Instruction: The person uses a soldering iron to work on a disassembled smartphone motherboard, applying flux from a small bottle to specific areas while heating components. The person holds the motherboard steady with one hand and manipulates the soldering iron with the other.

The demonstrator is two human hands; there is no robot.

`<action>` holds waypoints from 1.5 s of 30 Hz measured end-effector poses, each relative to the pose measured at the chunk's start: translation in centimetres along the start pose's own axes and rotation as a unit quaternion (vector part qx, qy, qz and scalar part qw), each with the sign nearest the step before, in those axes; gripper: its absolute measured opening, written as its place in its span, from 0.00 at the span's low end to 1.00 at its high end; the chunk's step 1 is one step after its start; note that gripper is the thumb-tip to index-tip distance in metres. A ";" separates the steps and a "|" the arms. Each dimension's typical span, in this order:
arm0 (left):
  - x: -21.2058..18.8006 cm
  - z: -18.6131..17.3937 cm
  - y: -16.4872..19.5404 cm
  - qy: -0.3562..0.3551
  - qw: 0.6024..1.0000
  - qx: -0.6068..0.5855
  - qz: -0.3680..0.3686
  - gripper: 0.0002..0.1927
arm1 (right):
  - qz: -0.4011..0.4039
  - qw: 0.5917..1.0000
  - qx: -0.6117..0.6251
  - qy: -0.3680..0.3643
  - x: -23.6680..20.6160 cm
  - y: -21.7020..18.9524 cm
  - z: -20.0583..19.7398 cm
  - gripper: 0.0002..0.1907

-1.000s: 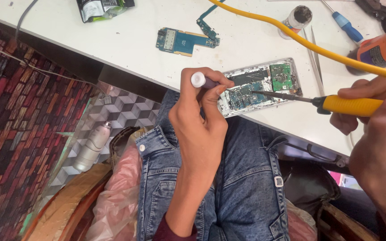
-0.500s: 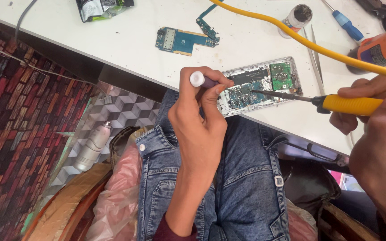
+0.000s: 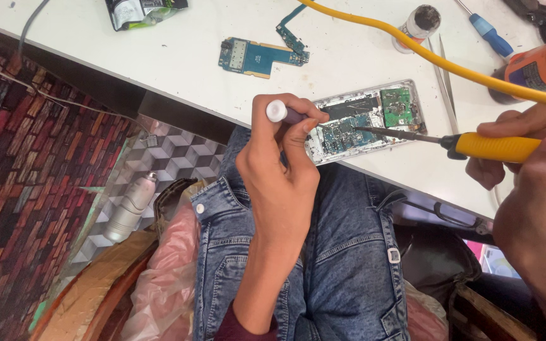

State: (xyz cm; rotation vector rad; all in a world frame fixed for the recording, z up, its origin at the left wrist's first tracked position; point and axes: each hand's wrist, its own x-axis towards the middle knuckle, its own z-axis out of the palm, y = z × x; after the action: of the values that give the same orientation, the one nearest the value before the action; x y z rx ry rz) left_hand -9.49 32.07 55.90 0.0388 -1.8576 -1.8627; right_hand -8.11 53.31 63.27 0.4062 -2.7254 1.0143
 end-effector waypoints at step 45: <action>-0.3 -0.4 -0.6 -0.001 1.000 -0.004 -0.008 0.07 | 0.008 1.000 -0.002 0.008 -0.9 -1.0 1.1 0.21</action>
State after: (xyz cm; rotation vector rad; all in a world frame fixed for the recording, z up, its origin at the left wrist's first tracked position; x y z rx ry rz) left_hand -9.24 31.80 55.21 0.0485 -1.8566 -1.8814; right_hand -7.06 52.02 62.86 0.3748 -2.7211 1.0120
